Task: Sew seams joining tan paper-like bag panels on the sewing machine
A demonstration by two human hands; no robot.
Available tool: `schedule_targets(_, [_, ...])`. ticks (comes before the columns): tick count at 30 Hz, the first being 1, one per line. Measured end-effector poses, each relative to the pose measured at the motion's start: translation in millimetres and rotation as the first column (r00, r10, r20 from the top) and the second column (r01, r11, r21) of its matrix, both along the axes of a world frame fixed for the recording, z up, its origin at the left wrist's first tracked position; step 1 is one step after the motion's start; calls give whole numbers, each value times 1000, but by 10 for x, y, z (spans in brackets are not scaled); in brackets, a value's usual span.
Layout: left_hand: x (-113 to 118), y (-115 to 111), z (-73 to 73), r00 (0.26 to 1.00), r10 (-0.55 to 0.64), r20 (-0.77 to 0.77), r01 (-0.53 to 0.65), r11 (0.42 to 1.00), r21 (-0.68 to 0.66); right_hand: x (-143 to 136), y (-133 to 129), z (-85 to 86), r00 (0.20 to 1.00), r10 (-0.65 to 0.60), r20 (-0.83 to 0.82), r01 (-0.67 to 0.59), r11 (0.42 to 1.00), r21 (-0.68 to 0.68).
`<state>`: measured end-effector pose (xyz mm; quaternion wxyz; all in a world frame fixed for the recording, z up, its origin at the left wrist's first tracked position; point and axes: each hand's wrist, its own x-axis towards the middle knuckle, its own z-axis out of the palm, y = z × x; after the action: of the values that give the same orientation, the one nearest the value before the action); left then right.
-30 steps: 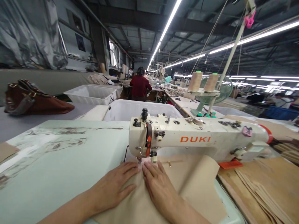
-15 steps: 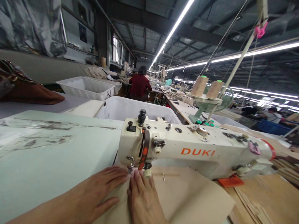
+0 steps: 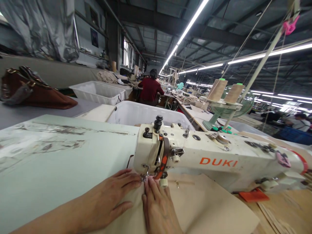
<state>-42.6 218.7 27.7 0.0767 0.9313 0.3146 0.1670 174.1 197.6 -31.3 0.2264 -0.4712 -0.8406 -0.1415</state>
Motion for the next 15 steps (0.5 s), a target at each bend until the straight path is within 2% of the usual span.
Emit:
schedule_targets(10, [10,-8,1,999,10,-39,-10,1000,-14,7,9,-16,1000,14,-22,-12,998,65])
schedule_targets(15, [8,12,18,998,-38,-40,37,999,-16,-6,-27,10,999,6,-32,-4,997,74])
